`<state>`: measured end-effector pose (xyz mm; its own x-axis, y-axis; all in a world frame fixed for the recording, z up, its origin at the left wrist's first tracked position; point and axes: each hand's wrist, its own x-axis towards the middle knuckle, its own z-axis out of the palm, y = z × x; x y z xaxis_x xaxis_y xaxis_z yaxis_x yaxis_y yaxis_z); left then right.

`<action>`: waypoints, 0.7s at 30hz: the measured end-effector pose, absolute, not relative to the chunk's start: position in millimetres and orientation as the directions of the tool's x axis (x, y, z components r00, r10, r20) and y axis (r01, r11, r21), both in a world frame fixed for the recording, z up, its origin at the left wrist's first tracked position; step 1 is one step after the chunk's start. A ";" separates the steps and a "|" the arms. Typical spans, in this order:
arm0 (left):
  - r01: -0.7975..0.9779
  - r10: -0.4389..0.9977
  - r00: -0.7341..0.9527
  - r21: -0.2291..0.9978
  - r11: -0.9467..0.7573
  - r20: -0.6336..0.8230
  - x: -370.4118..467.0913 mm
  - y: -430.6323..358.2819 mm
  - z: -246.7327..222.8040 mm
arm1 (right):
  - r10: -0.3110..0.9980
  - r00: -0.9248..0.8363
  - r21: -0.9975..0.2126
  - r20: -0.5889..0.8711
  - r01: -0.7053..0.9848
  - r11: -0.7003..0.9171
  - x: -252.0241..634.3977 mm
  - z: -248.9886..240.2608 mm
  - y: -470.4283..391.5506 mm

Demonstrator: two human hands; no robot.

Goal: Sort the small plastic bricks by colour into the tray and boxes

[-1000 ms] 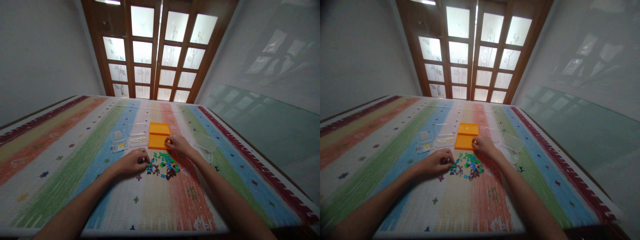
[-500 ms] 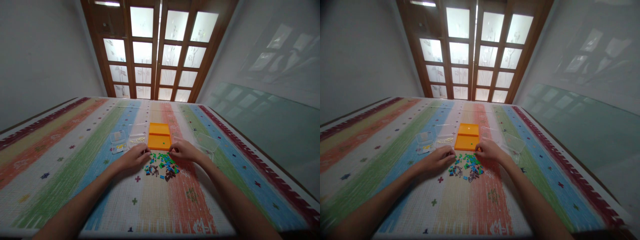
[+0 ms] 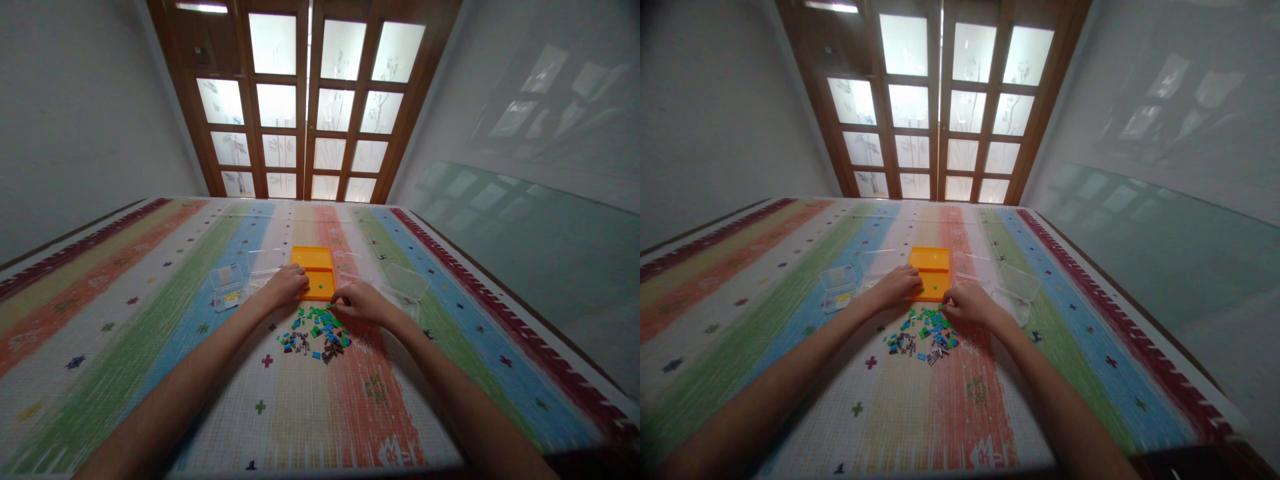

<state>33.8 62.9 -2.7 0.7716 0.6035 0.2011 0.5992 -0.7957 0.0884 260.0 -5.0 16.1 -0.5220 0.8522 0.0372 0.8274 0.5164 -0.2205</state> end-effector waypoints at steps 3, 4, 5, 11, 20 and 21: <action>0.599 0.602 0.769 0.085 -0.796 0.216 34.9 68.1 -6.2 | 0.878 -0.464 -0.280 0.118 0.833 0.478 262.5 22.0 1.0; 0.599 0.601 0.768 0.083 -0.796 0.221 34.5 68.8 -6.8 | 0.888 -0.439 -0.290 0.138 0.839 0.460 262.5 23.9 4.6; 0.599 0.600 0.767 0.081 -0.797 0.227 33.8 69.1 -6.9 | 0.896 -0.419 -0.292 0.149 0.847 0.444 262.0 25.5 8.7; 0.631 0.618 0.738 0.047 -0.774 0.273 26.8 67.6 -2.8 | 0.941 -0.321 -0.163 0.103 0.928 0.334 248.3 25.5 33.1; 0.523 0.601 0.754 0.312 -0.793 0.264 2.1 40.6 7.7 | 0.961 -0.277 -0.095 0.004 0.956 0.276 239.3 16.1 37.7; 0.515 0.600 0.761 0.334 -0.790 0.247 0.7 36.3 7.4 | 0.960 -0.279 -0.098 0.013 0.955 0.279 240.4 17.1 37.3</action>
<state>0.7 36.3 7.4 0.7608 0.6003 0.2469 0.5147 -0.7897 0.3339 240.4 37.3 17.1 -0.2788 0.9602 0.0132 0.9554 0.2788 -0.0977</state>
